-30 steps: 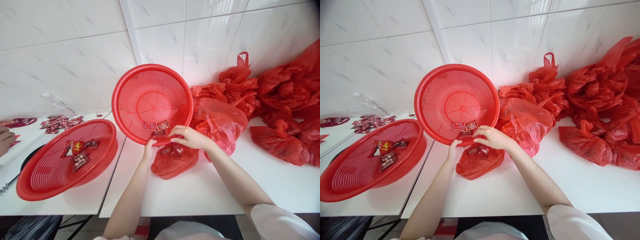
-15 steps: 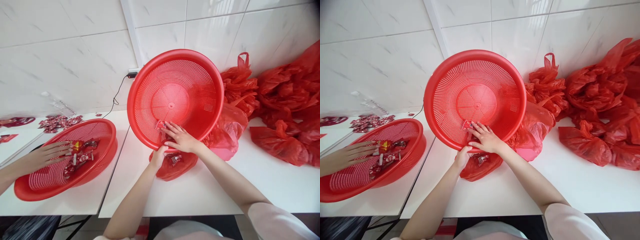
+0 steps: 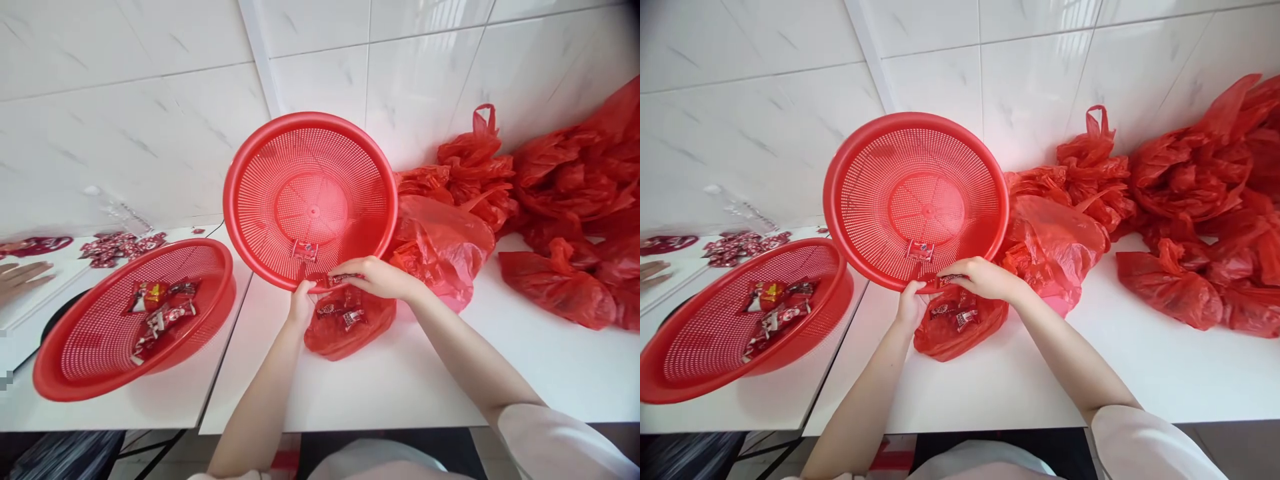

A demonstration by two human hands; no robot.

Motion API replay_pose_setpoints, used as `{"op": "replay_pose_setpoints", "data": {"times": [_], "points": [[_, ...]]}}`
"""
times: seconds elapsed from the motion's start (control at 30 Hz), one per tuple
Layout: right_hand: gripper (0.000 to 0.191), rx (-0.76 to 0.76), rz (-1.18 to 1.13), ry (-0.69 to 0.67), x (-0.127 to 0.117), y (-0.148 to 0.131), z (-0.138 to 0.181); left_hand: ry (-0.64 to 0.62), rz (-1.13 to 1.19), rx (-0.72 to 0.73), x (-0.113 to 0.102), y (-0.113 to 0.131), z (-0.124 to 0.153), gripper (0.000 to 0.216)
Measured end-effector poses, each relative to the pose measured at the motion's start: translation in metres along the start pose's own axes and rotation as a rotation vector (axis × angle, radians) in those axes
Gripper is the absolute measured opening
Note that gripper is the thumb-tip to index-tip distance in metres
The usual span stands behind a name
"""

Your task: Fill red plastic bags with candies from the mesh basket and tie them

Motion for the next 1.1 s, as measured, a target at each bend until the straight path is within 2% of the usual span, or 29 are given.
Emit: {"op": "replay_pose_setpoints", "data": {"times": [0.2,0.37,0.5,0.7,0.8,0.9,1.0,1.1], "points": [[0.034,0.037,-0.072,0.001,-0.007,-0.007,0.003,0.019,-0.001,-0.011,-0.009,0.008,-0.005,0.028],[0.036,0.025,0.042,0.12,-0.009,-0.006,0.0,-0.005,0.003,0.025,-0.003,0.01,-0.002,0.031],[0.047,0.046,0.172,0.224,-0.008,-0.002,-0.001,-0.006,-0.021,0.024,0.009,-0.001,0.007,0.029],[0.06,0.081,0.306,0.187,0.015,0.016,-0.008,-0.04,-0.102,-0.037,0.014,-0.033,0.018,0.014],[0.058,0.091,0.28,0.157,0.025,0.023,-0.01,-0.041,-0.129,-0.014,0.007,-0.036,0.016,0.012],[0.052,0.071,0.23,0.105,0.03,0.022,-0.011,-0.018,-0.116,0.025,0.004,-0.027,0.012,0.021],[0.041,0.023,0.158,0.074,0.026,0.016,-0.011,-0.04,-0.059,0.033,0.01,-0.014,0.01,0.031],[0.032,0.028,0.081,0.086,0.016,0.014,-0.009,-0.049,-0.025,0.015,0.012,-0.005,0.008,0.03]]}}
Point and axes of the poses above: each hand's wrist, its own z-axis away from the middle knuckle, its own x-axis out of the palm, y = z × x, the point moved 8 cm from there along -z, towards the middle knuckle, and after that the axes turned 3 degrees about x, right-handed, at the moved point
